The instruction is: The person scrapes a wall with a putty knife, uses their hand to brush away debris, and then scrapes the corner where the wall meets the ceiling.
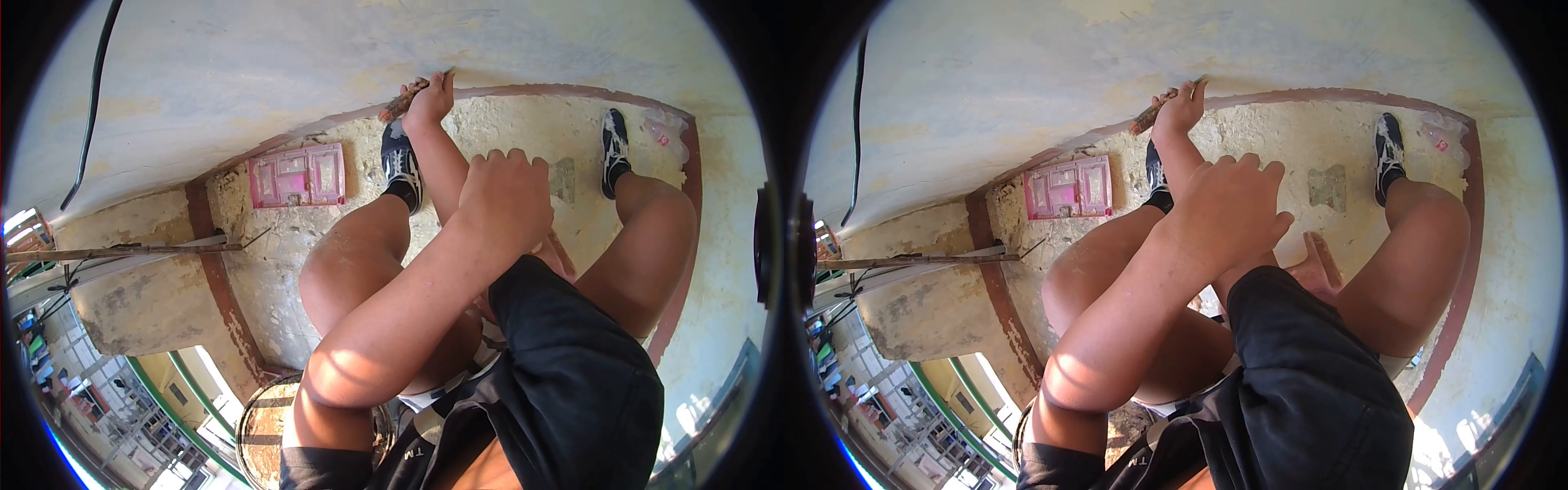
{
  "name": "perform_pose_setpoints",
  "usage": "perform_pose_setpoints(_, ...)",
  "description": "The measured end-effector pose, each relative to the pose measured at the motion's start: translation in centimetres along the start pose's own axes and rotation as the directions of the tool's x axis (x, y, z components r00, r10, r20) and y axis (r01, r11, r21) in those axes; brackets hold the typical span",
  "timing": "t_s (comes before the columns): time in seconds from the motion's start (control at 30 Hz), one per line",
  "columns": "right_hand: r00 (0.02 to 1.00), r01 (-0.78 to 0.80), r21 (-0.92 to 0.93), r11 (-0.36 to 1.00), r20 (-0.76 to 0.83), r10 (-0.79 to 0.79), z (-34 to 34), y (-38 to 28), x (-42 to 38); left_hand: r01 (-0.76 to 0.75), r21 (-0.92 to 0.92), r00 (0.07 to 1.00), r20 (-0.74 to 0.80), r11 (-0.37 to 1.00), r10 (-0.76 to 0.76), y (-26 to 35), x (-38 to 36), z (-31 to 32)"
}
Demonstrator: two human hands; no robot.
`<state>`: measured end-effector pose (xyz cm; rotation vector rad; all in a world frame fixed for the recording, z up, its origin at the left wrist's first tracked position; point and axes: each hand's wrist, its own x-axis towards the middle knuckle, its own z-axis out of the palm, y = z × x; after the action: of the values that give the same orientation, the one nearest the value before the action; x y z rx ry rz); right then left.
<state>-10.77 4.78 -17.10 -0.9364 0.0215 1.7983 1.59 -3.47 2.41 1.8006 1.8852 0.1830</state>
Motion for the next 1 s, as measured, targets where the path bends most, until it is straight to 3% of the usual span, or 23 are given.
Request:
perform_pose_setpoints(0.23,1.000,-0.020,-0.089,0.996,0.022,0.022,-2.2,-0.7,0.1,-0.003,0.010,1.000,0.021,1.000,0.003,0.5,0.3,0.5)
perform_pose_setpoints(0.5,0.998,0.016,0.110,0.994,-0.057,-0.010,0.6,-1.6,1.0,-0.035,0.060,0.999,0.010,0.998,0.034,0.1,0.3,1.0)
perform_pose_setpoints(0.63,0.995,0.017,0.143,0.990,-0.102,-0.003,1.1,-1.4,1.6,-0.035,0.050,0.999,0.004,0.998,0.035,0.0,0.5,1.0)
perform_pose_setpoints(0.7,0.987,0.088,0.071,0.994,-0.143,-0.077,1.2,-1.4,1.8,-0.022,0.056,0.999,0.028,0.998,0.020,-0.1,0.5,0.9)
perform_pose_setpoints(0.8,0.978,-0.020,0.123,0.992,-0.202,0.045,1.4,-2.4,1.9,-0.016,0.033,0.999,0.045,0.999,0.014,-0.1,0.3,0.8)
perform_pose_setpoints(1.0,0.995,-0.019,0.115,0.993,-0.091,0.030,0.1,-1.8,1.4,-0.035,0.058,0.999,0.020,0.998,0.034,0.2,0.5,0.9)
